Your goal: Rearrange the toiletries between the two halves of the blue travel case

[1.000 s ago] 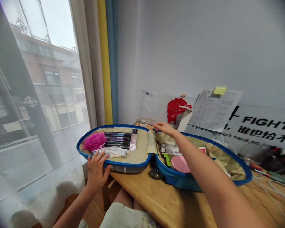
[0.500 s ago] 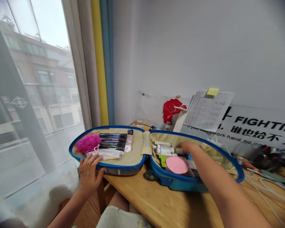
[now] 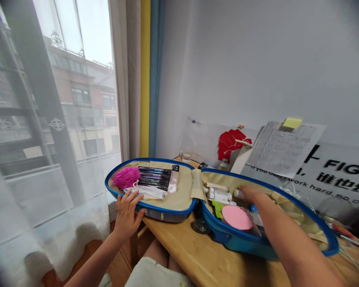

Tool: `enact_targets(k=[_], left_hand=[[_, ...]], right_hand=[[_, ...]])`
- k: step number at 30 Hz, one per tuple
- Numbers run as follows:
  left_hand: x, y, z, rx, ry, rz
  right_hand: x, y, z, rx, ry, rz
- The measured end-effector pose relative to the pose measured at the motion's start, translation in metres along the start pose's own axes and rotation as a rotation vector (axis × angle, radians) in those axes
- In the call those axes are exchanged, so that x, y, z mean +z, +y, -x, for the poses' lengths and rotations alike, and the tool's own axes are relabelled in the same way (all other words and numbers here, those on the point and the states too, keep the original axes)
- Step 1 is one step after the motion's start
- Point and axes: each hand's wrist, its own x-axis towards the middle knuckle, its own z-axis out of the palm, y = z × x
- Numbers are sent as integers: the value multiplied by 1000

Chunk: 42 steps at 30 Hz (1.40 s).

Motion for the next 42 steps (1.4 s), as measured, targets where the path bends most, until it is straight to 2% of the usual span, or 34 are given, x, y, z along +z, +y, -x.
enact_targets(k=[3,6,9,11,13,15,17,20,23,27,34,42], left_hand=[[0,1,0,3,14,2],[-1,2,0,1,16,2],[-1,2,0,-7,2,3],[-1,2,0,-11,-8,7],[-1,1,0,-16,-16,9],[-1,2,0,-17,-17,9],[-2,2,-1,-15,-16,4],[-3,3,-2,-6,-7,-2],[-3,4,-2,-4,-8,3],[-2,4,-1,-15,-24,15],[-3,6,-1,-22,-26,25],[-3,9,-4,-49,7,51]], right_hand=[[-17,0,-2,21,-84,44],[-38,-11,-9,20,-40,59],[-57,-42,-24,-54,27,15],[-63,-76,-34,-158,23,-43],[-64,-120,-38,-285,-37,-104],[-58,-168,-35,-461,-212,-228],[-47,-216,-25,-596,-335,-238],[-28,-275,-10,-650,-379,-171],[-11,-313,-1,-662,-412,-118],[4,-336,3,-721,-438,-65],[21,-348,2,-819,-503,-26],[37,-360,7,-768,-420,-11]])
